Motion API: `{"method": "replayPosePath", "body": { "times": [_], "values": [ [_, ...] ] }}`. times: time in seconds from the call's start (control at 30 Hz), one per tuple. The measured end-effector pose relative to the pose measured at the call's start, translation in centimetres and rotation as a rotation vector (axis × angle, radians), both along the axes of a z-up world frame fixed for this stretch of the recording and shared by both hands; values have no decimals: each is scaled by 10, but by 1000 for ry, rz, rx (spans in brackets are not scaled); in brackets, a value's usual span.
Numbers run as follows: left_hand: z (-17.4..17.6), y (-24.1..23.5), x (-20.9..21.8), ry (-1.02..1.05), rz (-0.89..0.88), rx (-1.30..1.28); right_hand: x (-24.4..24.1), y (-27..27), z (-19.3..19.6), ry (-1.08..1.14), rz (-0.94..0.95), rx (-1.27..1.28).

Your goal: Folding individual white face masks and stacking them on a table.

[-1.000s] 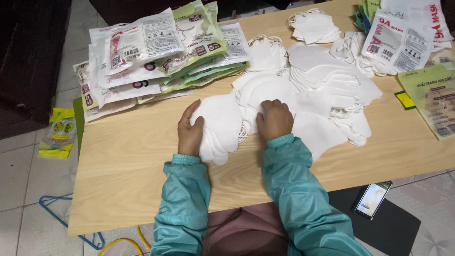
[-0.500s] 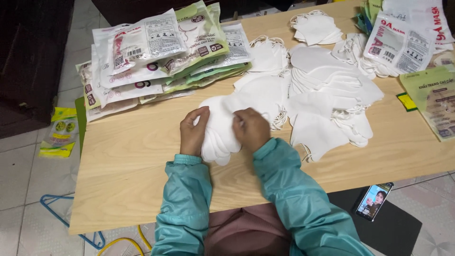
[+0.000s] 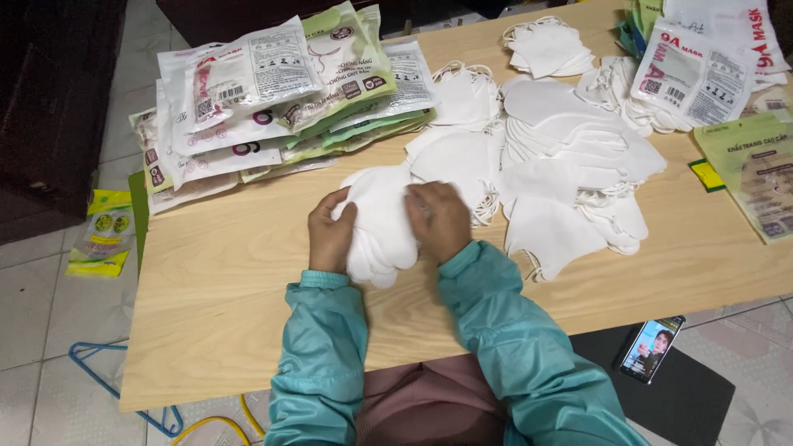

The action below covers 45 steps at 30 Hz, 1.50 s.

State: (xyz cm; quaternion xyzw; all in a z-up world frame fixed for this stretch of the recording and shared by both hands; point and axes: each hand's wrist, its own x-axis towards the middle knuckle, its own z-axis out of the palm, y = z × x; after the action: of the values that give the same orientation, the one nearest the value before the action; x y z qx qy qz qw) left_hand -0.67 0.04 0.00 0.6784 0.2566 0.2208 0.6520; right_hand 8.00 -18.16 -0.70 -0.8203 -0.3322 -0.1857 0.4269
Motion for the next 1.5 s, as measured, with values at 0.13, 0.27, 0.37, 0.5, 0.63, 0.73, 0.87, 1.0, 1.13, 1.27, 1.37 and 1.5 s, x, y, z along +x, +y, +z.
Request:
{"method": "replayPosePath", "body": {
  "times": [0.13,0.27,0.37,0.5,0.63,0.73,0.87,1.0,1.13,1.27,1.37,1.5],
  "values": [
    [9,11,-5,-40,52,17,8,-18,16,184,-220,-383],
    [3,17,-3,-50,98,0,19,-20,1,233,-255,-547],
    [-11,25,1,16,65,4,31,-21,-20,188,-266,-476],
    [-31,31,3,-9,38,-27,34,-30,-27,226,-214,-304],
    [-25,21,1,-7,6,-41,43,-30,-42,313,-234,-298],
    [-9,12,-1,-16,2,10,36,-20,-42,204,-249,-157],
    [37,-23,-5,173,53,-78,4,-2,-22,-11,-107,178],
    [38,-30,-7,41,-13,-67,-22,23,-29,6,54,125],
    [17,-17,-7,-86,-98,-115,-38,38,-32,-30,111,92],
    [24,-22,-5,3,-42,-143,-43,40,-31,-46,160,65],
    [11,-14,-4,-3,-30,-113,-37,31,-18,-102,159,152],
    [2,-8,-3,-12,43,82,6,18,-29,-215,27,21]
  ]
}}
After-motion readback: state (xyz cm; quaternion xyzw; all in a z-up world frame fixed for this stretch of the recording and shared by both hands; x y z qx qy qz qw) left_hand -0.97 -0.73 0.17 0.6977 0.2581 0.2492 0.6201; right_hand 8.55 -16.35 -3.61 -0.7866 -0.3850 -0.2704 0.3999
